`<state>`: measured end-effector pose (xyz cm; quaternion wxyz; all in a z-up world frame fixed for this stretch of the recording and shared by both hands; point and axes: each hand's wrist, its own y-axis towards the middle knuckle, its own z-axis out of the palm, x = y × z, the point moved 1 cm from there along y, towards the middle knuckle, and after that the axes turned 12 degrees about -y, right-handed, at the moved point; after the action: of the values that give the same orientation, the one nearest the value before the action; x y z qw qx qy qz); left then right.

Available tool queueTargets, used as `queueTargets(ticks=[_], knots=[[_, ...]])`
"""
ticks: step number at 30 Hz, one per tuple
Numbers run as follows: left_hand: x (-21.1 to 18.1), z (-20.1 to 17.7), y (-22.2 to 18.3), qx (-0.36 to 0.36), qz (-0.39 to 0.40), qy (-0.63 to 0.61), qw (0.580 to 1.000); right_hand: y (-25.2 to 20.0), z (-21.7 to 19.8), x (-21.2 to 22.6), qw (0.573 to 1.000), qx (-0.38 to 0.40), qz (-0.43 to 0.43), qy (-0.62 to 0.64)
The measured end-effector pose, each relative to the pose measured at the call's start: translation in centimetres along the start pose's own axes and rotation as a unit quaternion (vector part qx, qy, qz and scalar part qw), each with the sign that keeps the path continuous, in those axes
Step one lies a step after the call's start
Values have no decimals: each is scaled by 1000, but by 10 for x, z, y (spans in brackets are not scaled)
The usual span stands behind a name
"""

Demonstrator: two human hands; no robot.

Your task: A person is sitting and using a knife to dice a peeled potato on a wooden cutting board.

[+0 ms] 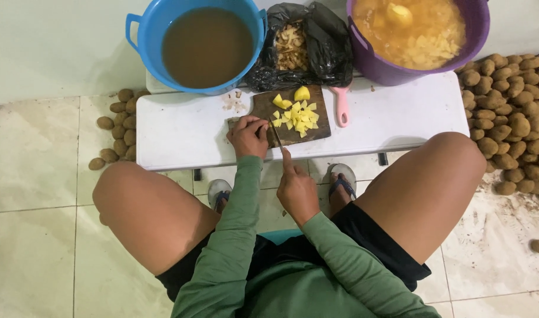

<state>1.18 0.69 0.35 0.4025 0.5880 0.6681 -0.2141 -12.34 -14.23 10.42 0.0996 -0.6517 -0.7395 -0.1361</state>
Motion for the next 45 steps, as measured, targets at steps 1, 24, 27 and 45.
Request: queueTargets(ticks=[1, 24, 27, 45], knots=[[0, -1, -1, -1, -1, 0, 1000, 2, 5, 1, 1000, 1, -1, 0], [-4, -6, 0, 16, 5, 10, 1000, -2, 0, -3, 1000, 10, -4, 11], [-3, -5, 2, 17, -4, 5, 1000, 7, 18, -6, 1000, 10, -11, -12], [-14, -42, 11, -16, -36, -193, 980, -13, -29, 2, 998, 47, -18, 30]])
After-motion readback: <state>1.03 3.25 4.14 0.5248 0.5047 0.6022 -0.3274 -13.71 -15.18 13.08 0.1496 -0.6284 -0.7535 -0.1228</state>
